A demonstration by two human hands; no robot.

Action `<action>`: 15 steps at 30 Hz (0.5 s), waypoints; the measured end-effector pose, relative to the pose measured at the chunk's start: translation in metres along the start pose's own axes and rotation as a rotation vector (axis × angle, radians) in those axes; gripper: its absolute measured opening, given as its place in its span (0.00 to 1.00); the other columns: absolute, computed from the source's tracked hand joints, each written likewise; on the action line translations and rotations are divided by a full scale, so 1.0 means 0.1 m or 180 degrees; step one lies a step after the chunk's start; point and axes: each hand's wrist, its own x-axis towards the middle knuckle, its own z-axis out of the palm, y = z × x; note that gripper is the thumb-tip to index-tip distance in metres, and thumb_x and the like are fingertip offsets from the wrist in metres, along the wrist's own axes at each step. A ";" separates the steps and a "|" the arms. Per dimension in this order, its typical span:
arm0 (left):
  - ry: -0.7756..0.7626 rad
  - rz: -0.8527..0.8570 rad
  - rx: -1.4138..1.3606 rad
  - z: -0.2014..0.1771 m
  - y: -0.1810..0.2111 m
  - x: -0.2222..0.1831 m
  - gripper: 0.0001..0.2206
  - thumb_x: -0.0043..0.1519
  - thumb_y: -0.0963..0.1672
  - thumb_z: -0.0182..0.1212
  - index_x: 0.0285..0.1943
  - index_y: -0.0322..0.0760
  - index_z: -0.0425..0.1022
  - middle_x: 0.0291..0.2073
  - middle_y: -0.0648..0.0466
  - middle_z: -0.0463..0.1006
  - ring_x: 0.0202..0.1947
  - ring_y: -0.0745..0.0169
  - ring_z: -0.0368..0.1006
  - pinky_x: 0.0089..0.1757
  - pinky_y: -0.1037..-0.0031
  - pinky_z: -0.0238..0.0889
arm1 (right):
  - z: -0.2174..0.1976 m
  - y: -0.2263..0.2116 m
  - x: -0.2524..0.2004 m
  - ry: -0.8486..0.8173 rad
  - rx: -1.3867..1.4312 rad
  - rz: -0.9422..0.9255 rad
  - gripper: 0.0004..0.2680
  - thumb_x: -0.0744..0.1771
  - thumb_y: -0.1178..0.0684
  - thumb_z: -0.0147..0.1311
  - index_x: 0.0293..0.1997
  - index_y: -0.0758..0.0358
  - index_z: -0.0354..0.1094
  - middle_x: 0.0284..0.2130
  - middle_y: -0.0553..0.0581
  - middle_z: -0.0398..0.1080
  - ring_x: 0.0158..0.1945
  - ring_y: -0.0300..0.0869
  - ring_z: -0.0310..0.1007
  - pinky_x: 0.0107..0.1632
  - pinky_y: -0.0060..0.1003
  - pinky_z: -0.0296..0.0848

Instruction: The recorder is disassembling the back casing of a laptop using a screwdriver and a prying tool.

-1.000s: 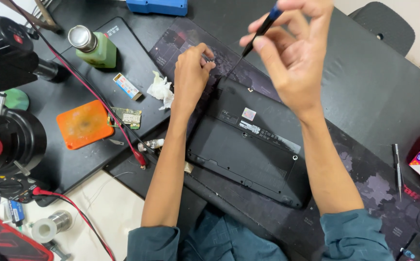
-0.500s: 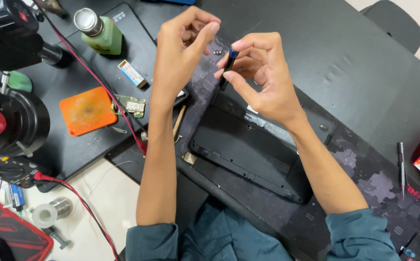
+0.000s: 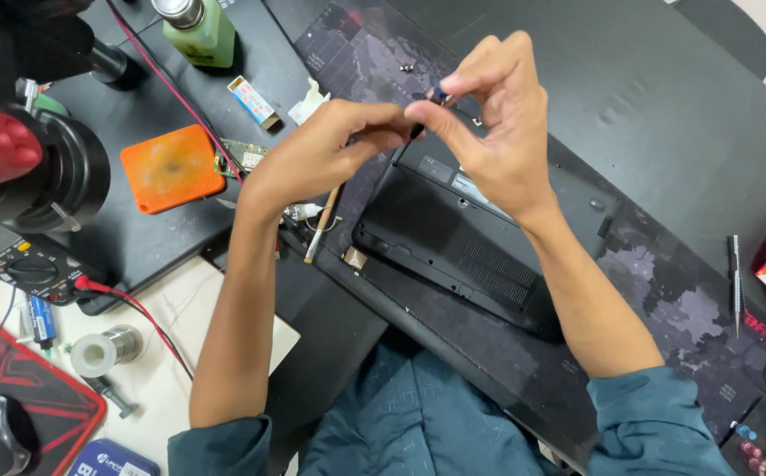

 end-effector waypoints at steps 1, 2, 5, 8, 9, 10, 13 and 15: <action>0.0000 0.0019 0.0000 0.01 -0.03 0.01 0.08 0.69 0.39 0.59 0.55 0.28 0.75 0.39 0.49 0.83 0.40 0.67 0.78 0.44 0.72 0.70 | 0.04 -0.11 0.06 -0.0001 -0.0016 -0.0010 0.15 0.71 0.71 0.64 0.50 0.65 0.55 0.43 0.56 0.62 0.45 0.38 0.72 0.52 0.32 0.81; 0.0051 -0.0120 -0.0160 0.01 -0.05 0.03 0.10 0.68 0.39 0.59 0.57 0.29 0.75 0.38 0.50 0.82 0.40 0.69 0.74 0.44 0.72 0.69 | 0.07 -0.21 0.12 -0.0007 0.0051 0.0221 0.13 0.70 0.70 0.62 0.49 0.65 0.56 0.42 0.56 0.64 0.46 0.39 0.73 0.51 0.33 0.81; 0.0136 -0.0189 -0.0703 0.05 -0.17 0.07 0.09 0.67 0.38 0.61 0.55 0.28 0.76 0.38 0.54 0.82 0.43 0.73 0.74 0.47 0.73 0.70 | 0.14 -0.43 0.23 -0.0039 0.0191 0.0713 0.09 0.69 0.67 0.57 0.47 0.65 0.58 0.42 0.56 0.69 0.47 0.40 0.76 0.51 0.33 0.81; 0.0348 -0.0032 -0.0928 0.08 -0.17 0.10 0.06 0.66 0.38 0.64 0.48 0.27 0.73 0.37 0.58 0.77 0.42 0.74 0.72 0.46 0.75 0.70 | 0.19 -0.48 0.26 -0.0208 0.0277 0.0784 0.09 0.68 0.66 0.54 0.48 0.64 0.57 0.46 0.57 0.71 0.51 0.41 0.75 0.54 0.35 0.76; 0.0535 0.0065 -0.0775 0.10 -0.15 0.09 0.08 0.65 0.38 0.67 0.44 0.27 0.71 0.32 0.58 0.70 0.37 0.73 0.66 0.41 0.75 0.67 | 0.21 -0.48 0.26 -0.0357 0.0275 0.0596 0.10 0.68 0.65 0.55 0.50 0.64 0.55 0.50 0.58 0.71 0.53 0.41 0.74 0.57 0.36 0.74; 0.0553 0.0054 -0.0774 0.16 -0.15 0.08 0.08 0.65 0.38 0.67 0.44 0.27 0.71 0.32 0.58 0.70 0.37 0.73 0.66 0.41 0.75 0.67 | 0.21 -0.41 0.20 -0.0374 0.0287 0.0600 0.10 0.68 0.65 0.55 0.50 0.64 0.55 0.50 0.58 0.71 0.53 0.41 0.74 0.57 0.36 0.74; 0.0877 -0.0017 -0.0352 0.17 0.01 0.14 0.12 0.58 0.38 0.70 0.41 0.28 0.69 0.28 0.59 0.70 0.32 0.72 0.67 0.36 0.74 0.64 | 0.15 -0.20 0.14 -0.0417 0.0092 -0.0110 0.16 0.67 0.67 0.62 0.52 0.63 0.54 0.53 0.60 0.65 0.55 0.41 0.70 0.63 0.37 0.71; 0.0537 -0.0258 -0.0354 0.10 0.29 0.16 0.19 0.51 0.42 0.75 0.44 0.29 0.68 0.32 0.61 0.71 0.33 0.72 0.70 0.37 0.73 0.67 | 0.06 -0.09 0.07 -0.0112 0.0044 0.0102 0.14 0.69 0.69 0.61 0.52 0.62 0.56 0.48 0.60 0.64 0.52 0.41 0.71 0.62 0.36 0.71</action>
